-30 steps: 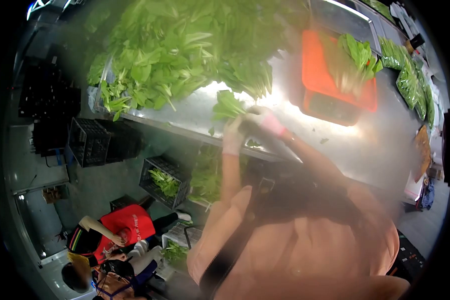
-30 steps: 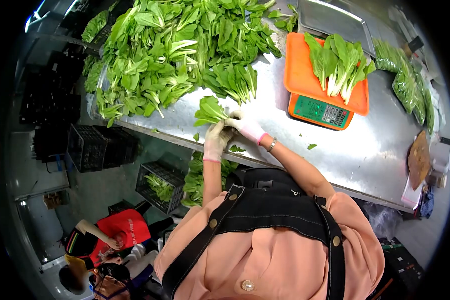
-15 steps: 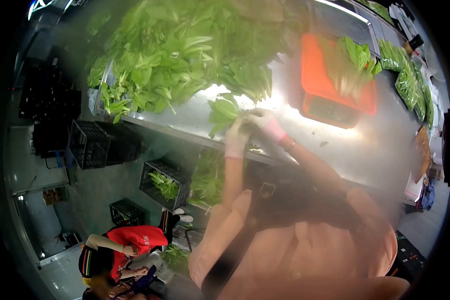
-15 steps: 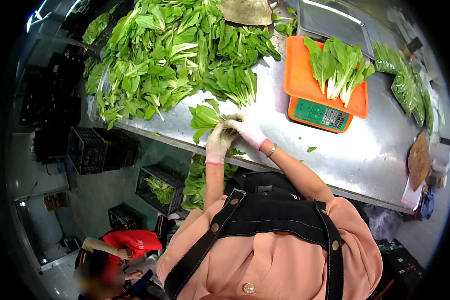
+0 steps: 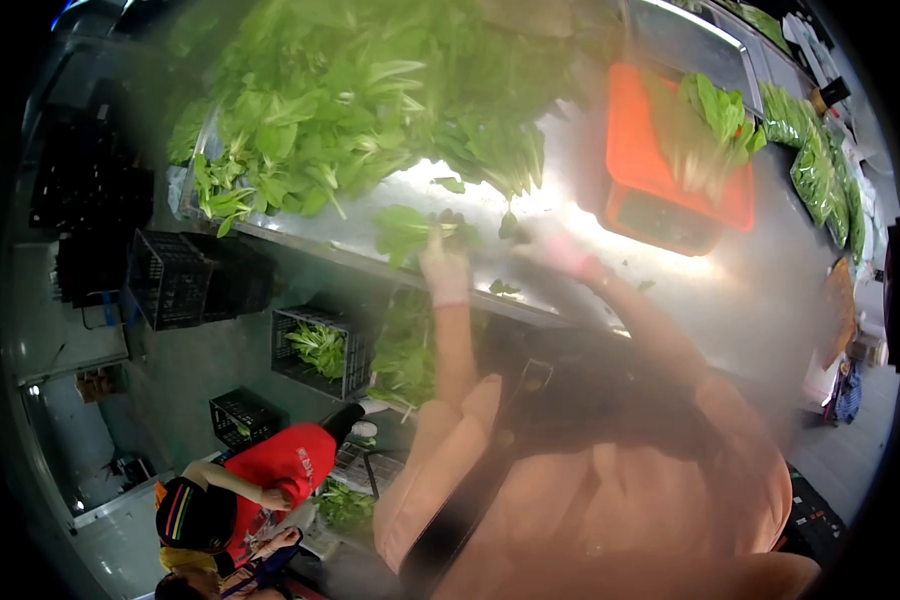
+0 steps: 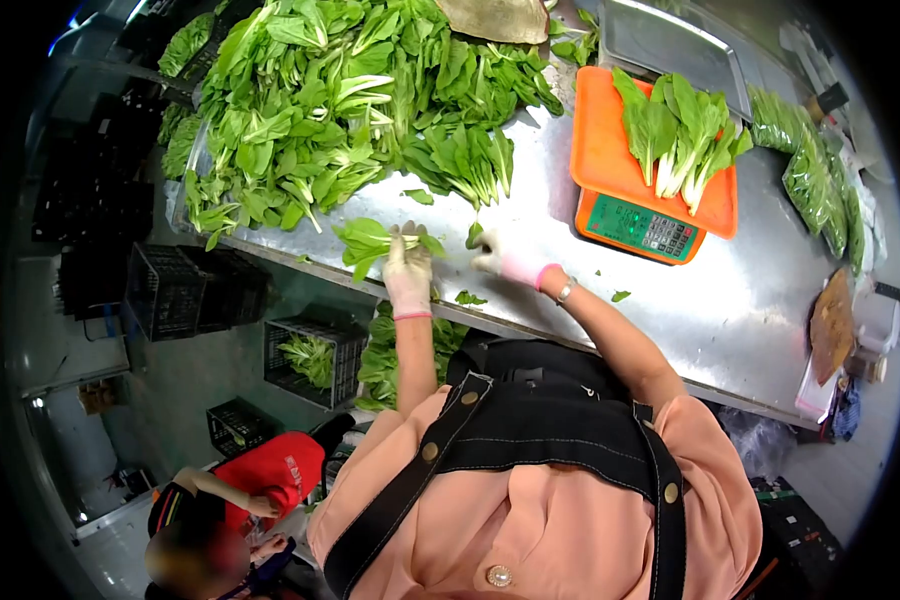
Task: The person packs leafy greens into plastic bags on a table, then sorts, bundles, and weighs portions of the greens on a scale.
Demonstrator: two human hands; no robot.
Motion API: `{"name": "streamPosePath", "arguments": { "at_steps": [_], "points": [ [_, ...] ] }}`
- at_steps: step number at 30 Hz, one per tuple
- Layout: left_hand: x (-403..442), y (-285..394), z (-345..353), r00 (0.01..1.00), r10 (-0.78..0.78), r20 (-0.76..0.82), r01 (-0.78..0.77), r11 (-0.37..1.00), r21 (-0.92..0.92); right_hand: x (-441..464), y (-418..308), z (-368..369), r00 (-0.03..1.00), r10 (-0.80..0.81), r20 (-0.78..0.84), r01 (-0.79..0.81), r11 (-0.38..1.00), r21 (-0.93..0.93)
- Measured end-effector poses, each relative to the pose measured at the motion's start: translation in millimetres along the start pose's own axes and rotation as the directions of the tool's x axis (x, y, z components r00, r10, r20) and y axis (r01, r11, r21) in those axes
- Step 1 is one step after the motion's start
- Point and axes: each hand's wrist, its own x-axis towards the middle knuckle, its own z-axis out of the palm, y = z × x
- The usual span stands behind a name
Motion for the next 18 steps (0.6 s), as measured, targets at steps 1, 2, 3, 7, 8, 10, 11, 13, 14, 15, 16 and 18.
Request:
{"name": "streamPosePath", "arguments": {
  "at_steps": [1,2,3,7,8,10,11,13,14,15,16,18],
  "points": [
    [-3,4,0,1.0,-0.008,-0.004,0.008,1.0,0.004,12,-12,-9,0.991,0.093,-0.099,-0.097,0.995,-0.028],
    [-4,7,1,1.0,0.012,0.005,-0.013,0.999,0.035,23,-16,-16,0.966,0.172,-0.195,-0.186,0.981,-0.055],
    [-6,10,2,0.999,0.031,0.018,-0.032,0.997,0.07,27,-3,-8,0.96,0.097,-0.264,-0.13,0.985,-0.112],
    [6,-8,-15,0.99,0.068,0.127,-0.089,0.981,0.175,72,8,0,0.947,0.119,-0.3,-0.259,0.834,-0.487],
    [5,-9,-10,0.988,0.07,0.137,-0.093,0.981,0.17,79,16,1,0.929,0.154,-0.336,-0.296,0.855,-0.426],
    [-6,-6,2,0.996,-0.093,0.004,0.093,0.993,-0.07,77,30,0,0.88,0.061,-0.472,-0.203,0.945,-0.258],
    [-17,-2,20,0.994,-0.086,-0.069,0.087,0.996,0.004,79,32,-7,0.884,0.248,-0.397,-0.243,0.968,0.064],
    [-18,-3,13,0.988,-0.11,-0.104,0.113,0.993,0.025,77,19,-31,0.845,0.53,-0.07,-0.311,0.594,0.742],
    [-15,-4,9,0.982,-0.129,-0.139,0.138,0.989,0.055,74,24,-41,0.883,0.454,0.123,-0.311,0.368,0.876],
    [-12,-6,9,0.98,-0.169,-0.105,0.163,0.985,-0.059,72,19,-41,0.875,0.463,0.142,-0.257,0.194,0.947],
    [-10,-7,8,0.979,-0.177,-0.098,0.172,0.983,-0.056,68,14,-41,0.869,0.468,0.161,-0.19,0.013,0.982],
    [-8,-12,8,0.969,-0.234,-0.076,0.231,0.972,-0.043,65,32,-30,0.94,0.314,0.131,-0.124,-0.045,0.991]
  ]
}}
